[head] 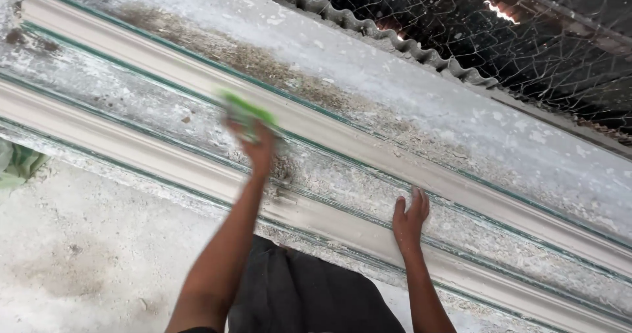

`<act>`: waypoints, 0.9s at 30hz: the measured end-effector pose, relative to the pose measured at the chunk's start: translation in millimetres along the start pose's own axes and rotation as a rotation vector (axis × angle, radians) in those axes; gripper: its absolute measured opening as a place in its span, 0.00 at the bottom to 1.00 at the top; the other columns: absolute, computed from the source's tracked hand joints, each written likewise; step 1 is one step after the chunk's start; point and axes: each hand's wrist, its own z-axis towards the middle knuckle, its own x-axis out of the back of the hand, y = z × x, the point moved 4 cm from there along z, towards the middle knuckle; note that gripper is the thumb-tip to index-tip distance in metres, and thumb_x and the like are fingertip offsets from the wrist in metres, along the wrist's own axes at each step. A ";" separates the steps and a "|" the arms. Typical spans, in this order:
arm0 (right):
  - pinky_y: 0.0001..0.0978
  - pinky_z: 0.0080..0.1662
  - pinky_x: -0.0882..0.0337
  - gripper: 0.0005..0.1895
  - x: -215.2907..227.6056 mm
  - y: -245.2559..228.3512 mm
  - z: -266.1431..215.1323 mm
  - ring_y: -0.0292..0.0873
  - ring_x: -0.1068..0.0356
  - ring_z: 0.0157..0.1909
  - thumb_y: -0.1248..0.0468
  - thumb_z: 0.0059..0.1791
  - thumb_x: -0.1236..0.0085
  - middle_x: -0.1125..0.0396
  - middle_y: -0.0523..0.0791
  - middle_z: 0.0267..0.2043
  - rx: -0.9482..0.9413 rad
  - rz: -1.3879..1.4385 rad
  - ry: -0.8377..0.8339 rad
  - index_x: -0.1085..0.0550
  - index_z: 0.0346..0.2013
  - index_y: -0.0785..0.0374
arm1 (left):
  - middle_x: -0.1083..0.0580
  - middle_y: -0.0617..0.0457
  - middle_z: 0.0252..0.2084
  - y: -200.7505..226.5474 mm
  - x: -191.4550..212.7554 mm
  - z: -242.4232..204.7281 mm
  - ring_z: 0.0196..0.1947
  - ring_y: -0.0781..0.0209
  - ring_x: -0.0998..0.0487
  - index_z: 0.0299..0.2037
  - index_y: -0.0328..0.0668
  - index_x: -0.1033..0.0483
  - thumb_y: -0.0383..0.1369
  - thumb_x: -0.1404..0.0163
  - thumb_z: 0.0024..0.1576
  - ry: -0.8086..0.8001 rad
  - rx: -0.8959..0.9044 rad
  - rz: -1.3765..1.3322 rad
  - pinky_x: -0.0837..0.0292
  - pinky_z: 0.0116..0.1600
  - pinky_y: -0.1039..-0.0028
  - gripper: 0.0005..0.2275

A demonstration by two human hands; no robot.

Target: Clean excess plaster and dust from decorative ceiling cornice molds using a small hand brush.

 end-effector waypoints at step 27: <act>0.54 0.73 0.51 0.31 41.1 14.0 86.5 0.61 0.48 0.75 0.55 0.55 0.55 0.44 0.59 0.72 -0.214 0.212 0.153 0.38 0.71 0.64 | 0.31 0.34 0.63 72.8 -239.2 -211.0 0.65 0.43 0.31 0.75 0.35 0.50 0.29 0.46 0.49 -1.004 0.782 -0.627 0.42 0.73 0.48 0.40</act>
